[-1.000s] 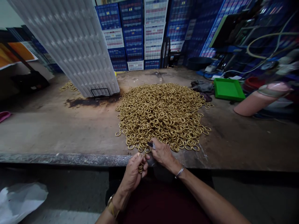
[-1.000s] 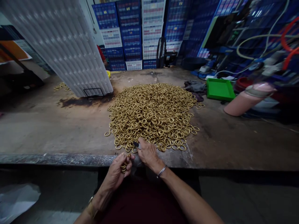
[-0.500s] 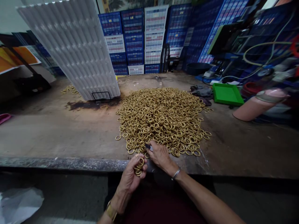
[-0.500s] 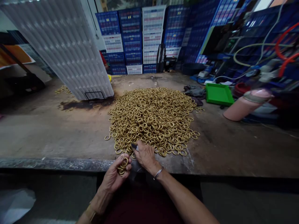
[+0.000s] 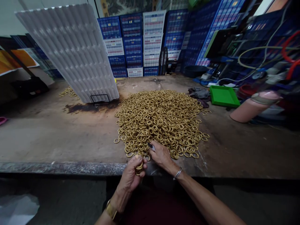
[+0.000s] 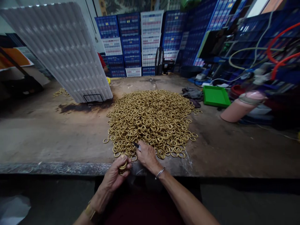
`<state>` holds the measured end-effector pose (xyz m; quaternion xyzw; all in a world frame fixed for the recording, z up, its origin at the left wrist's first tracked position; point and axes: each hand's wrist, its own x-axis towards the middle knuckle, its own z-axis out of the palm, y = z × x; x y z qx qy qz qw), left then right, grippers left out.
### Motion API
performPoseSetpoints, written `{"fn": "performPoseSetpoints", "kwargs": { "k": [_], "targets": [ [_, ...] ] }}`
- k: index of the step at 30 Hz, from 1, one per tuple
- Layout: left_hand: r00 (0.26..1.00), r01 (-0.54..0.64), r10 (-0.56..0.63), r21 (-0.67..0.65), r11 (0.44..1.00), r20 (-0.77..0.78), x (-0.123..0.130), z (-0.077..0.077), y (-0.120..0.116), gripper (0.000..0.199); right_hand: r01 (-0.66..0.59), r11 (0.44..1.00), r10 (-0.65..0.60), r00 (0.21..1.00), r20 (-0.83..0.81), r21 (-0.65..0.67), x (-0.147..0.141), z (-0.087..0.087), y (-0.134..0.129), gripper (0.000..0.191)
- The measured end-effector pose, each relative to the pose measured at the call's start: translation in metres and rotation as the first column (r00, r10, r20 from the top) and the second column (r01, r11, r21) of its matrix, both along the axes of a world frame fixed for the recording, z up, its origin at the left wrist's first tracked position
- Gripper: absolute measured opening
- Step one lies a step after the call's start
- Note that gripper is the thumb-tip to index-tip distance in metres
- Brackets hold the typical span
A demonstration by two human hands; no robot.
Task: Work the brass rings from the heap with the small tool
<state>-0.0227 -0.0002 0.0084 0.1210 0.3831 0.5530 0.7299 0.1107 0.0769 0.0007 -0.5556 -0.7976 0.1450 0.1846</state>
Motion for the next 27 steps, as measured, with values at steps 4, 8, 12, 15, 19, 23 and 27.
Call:
{"fn": "performPoseSetpoints", "kwargs": {
  "k": [4, 8, 12, 15, 19, 23, 27],
  "targets": [
    [0.996, 0.014, -0.013, 0.013, 1.0, -0.083, 0.003, 0.002, 0.007, 0.024, -0.026, 0.999, 0.028, 0.993, -0.117, 0.018, 0.011, -0.005, 0.0, 0.01],
    [0.984, 0.012, -0.008, 0.02, 1.0, -0.177, 0.008, 0.004, 0.013, 0.031, -0.048, 0.999, 0.04, 0.965, -0.259, -0.025, 0.017, -0.003, -0.002, 0.011],
    [0.932, 0.012, 0.016, 0.074, 0.997, -0.362, 0.014, 0.005, 0.017, 0.032, -0.138, 0.989, 0.145, 0.919, -0.366, 0.046, 0.019, 0.005, -0.007, 0.011],
    [0.888, 0.045, 0.0, 0.088, 0.995, -0.459, 0.017, 0.005, 0.017, 0.036, -0.181, 0.977, 0.212, 0.89, -0.404, 0.115, 0.019, 0.008, -0.012, 0.01],
    [0.895, 0.088, -0.044, 0.079, 0.993, -0.443, 0.019, 0.003, 0.015, 0.035, -0.171, 0.977, 0.21, 0.876, -0.434, 0.129, 0.018, 0.007, -0.015, 0.01],
    [0.877, 0.086, -0.034, 0.088, 0.992, -0.479, 0.02, 0.001, 0.013, 0.03, -0.167, 0.98, 0.197, 0.867, -0.457, 0.106, 0.016, 0.005, -0.016, 0.011],
    [0.69, 0.062, 0.131, 0.239, 0.969, -0.712, 0.019, 0.0, 0.011, 0.023, -0.157, 0.987, 0.121, 0.866, -0.484, -0.033, 0.014, 0.008, -0.016, 0.016]
  ]
}}
